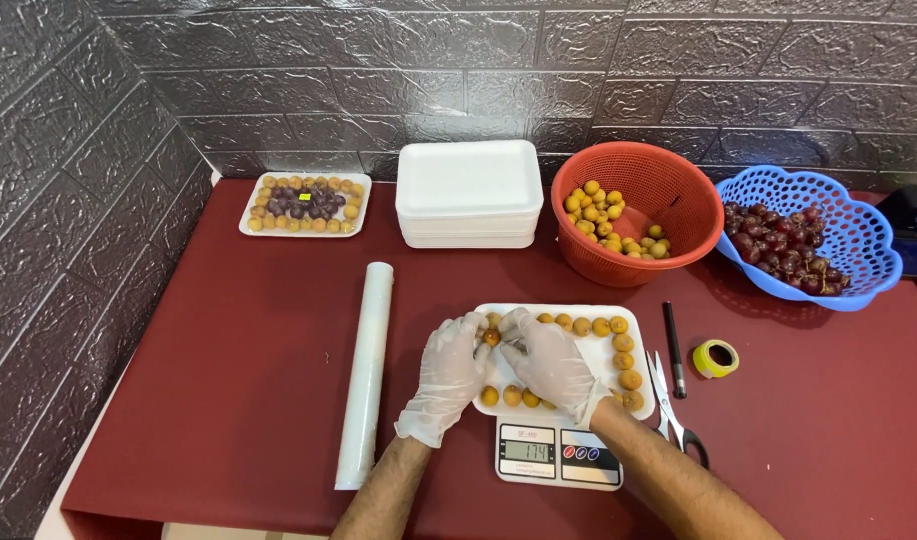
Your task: A person wearing gloves picks yellow fruits and purple grapes from separate baskets and arranges them in a rectangular grid on a white tray, occasionally checking the weight on a digital scale.
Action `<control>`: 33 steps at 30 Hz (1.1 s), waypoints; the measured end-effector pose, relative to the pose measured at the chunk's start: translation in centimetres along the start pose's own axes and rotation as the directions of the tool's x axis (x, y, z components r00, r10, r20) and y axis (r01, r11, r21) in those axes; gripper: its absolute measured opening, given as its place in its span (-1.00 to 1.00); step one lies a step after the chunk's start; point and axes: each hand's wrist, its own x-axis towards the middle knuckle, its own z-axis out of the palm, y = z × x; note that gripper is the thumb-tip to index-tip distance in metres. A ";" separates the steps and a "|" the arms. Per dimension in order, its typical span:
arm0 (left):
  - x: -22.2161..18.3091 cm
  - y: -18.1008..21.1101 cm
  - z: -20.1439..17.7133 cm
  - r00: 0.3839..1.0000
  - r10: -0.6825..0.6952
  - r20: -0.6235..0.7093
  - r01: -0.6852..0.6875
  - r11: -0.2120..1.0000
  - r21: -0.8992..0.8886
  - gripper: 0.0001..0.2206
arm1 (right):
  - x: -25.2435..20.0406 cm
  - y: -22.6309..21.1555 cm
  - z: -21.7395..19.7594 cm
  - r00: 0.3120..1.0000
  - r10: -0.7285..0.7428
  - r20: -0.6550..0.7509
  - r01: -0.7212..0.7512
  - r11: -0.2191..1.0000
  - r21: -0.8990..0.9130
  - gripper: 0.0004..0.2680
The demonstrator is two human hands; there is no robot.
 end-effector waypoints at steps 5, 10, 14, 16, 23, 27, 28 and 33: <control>-0.2 -0.2 -0.1 1.000 0.003 -0.018 -0.004 0.999 -0.037 -0.72 | 0.0 0.0 0.1 1.000 -0.019 -0.008 0.019 1.000 -0.010 -0.84; -0.4 -0.1 -0.2 1.000 0.011 -0.025 -0.012 0.999 -0.042 -0.71 | 0.2 0.0 0.2 1.000 -0.021 -0.017 0.021 1.000 -0.008 -0.83; -0.5 0.0 -0.5 1.000 0.004 -0.013 -0.005 0.998 -0.055 -0.73 | 0.5 0.6 0.5 1.000 -0.010 -0.016 0.010 1.000 0.010 -0.83; -0.4 -0.1 -0.4 1.000 0.003 -0.012 -0.004 0.999 -0.053 -0.74 | 0.5 0.7 0.5 1.000 -0.012 -0.013 0.012 1.000 0.015 -0.83; -0.6 0.1 -0.6 1.000 0.010 -0.029 -0.011 0.998 -0.061 -0.73 | 0.1 0.3 0.2 1.000 -0.004 -0.004 0.004 1.000 0.021 -0.82; -0.6 0.0 -0.5 0.999 0.010 -0.031 -0.012 0.998 -0.061 -0.72 | -0.3 -0.4 -0.3 1.000 0.007 0.000 -0.007 1.000 0.028 -0.82; -0.6 0.1 -0.7 1.000 0.010 -0.030 -0.012 0.998 -0.061 -0.72 | -0.2 -0.2 -0.3 1.000 0.008 0.001 -0.008 1.000 0.029 -0.82; -0.5 0.8 -1.6 0.998 0.026 -0.055 -0.030 0.997 -0.074 -0.74 | 0.0 0.6 -0.1 1.000 0.005 -0.027 -0.002 0.994 0.108 -0.83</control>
